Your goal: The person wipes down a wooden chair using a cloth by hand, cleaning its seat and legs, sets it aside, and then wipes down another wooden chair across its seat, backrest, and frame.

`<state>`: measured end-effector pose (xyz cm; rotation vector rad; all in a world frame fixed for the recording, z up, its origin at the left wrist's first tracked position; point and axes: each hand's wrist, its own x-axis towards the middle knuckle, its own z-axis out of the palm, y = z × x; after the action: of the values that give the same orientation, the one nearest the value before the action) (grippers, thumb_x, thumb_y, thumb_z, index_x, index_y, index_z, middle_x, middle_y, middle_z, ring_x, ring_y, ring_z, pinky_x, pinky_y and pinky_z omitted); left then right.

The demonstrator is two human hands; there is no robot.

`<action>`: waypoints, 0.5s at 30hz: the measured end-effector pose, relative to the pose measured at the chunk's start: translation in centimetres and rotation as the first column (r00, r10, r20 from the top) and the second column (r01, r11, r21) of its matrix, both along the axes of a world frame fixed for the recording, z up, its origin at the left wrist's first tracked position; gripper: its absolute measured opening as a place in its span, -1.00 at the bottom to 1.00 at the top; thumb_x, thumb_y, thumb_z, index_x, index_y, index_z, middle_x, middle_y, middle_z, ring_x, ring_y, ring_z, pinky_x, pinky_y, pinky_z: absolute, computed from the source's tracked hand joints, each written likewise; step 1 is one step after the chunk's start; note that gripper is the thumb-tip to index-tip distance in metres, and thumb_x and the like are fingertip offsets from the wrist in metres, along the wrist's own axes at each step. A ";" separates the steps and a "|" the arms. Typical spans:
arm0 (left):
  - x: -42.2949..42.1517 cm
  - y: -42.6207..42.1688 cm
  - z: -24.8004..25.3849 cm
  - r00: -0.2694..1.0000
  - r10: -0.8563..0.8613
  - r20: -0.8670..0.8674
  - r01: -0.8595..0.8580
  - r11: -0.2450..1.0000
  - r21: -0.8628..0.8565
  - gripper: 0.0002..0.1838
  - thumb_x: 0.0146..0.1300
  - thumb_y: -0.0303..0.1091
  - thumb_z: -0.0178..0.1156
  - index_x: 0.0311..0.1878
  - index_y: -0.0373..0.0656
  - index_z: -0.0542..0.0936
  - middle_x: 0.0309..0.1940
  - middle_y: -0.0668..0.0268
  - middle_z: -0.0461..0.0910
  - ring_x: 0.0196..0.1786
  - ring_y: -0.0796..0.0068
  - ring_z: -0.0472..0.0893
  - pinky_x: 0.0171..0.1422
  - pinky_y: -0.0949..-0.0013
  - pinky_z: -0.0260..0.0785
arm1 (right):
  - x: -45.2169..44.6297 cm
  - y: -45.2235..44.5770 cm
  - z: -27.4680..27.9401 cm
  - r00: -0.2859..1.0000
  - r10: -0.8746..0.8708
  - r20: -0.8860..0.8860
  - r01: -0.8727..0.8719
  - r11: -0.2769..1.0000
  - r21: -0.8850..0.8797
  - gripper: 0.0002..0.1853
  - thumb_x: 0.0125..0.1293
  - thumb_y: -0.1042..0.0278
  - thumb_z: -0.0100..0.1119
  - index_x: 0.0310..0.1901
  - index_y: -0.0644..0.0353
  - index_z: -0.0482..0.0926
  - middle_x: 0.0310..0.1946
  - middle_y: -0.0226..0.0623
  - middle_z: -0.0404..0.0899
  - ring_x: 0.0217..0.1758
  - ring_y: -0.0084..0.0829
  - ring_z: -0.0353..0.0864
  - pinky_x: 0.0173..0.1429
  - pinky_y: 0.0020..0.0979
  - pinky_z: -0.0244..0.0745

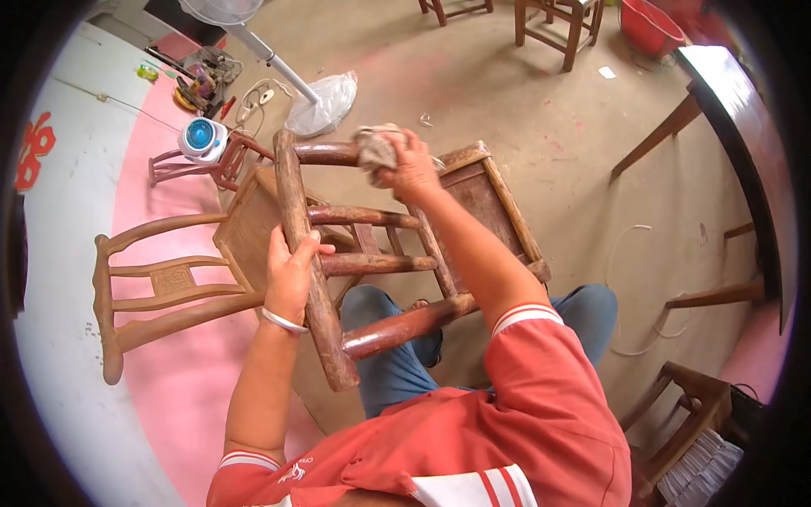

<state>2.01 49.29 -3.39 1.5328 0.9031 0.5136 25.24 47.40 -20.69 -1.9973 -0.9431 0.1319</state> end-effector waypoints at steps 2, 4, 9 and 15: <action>-0.1 -0.2 0.0 1.000 -0.019 -0.016 0.019 1.000 0.014 -0.64 0.35 -0.41 0.16 0.13 -0.24 0.32 -0.19 0.28 0.50 -0.26 0.51 0.61 -0.22 0.44 0.43 | 1.4 -3.5 -4.1 0.989 -0.140 -0.054 0.111 0.924 -0.366 -0.22 0.07 0.11 0.33 0.38 -0.22 0.25 0.37 -0.04 0.18 0.40 0.08 0.22 0.38 -0.06 0.33; 0.3 0.1 0.3 1.000 -0.027 -0.008 0.027 0.998 0.051 -0.64 0.34 -0.41 0.16 0.12 -0.27 0.31 -0.20 0.27 0.49 -0.27 0.54 0.60 -0.24 0.45 0.42 | 1.1 -9.0 -6.9 0.993 -0.036 0.111 0.089 0.853 -0.515 -0.30 0.08 0.12 0.32 0.31 -0.29 0.34 0.35 -0.06 0.21 0.32 0.08 0.31 0.29 -0.03 0.38; 0.1 -0.2 0.2 1.000 0.010 -0.012 -0.010 0.999 0.038 -0.66 0.33 -0.42 0.15 0.09 -0.26 0.32 -0.23 0.26 0.50 -0.29 0.51 0.60 -0.24 0.43 0.42 | -4.4 -15.4 -5.7 0.973 0.074 -0.220 -0.196 0.770 -0.607 -0.34 0.10 0.17 0.25 0.31 -0.12 0.38 0.31 0.00 0.23 0.29 0.09 0.33 0.32 -0.11 0.36; 0.2 0.2 0.0 0.999 -0.008 -0.039 0.008 1.000 0.002 -0.65 0.38 -0.30 0.15 0.14 -0.23 0.37 -0.17 0.29 0.50 -0.25 0.46 0.62 -0.19 0.41 0.46 | -10.1 -14.9 3.0 0.789 0.426 -0.443 -0.280 0.891 0.357 -0.31 0.09 0.15 0.22 0.26 0.28 0.37 0.31 0.11 0.20 0.37 0.07 0.26 0.45 -0.18 0.20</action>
<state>2.24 49.52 -3.36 1.5529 0.9261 0.4807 15.13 32.45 -17.72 -1.3967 -0.9139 0.6794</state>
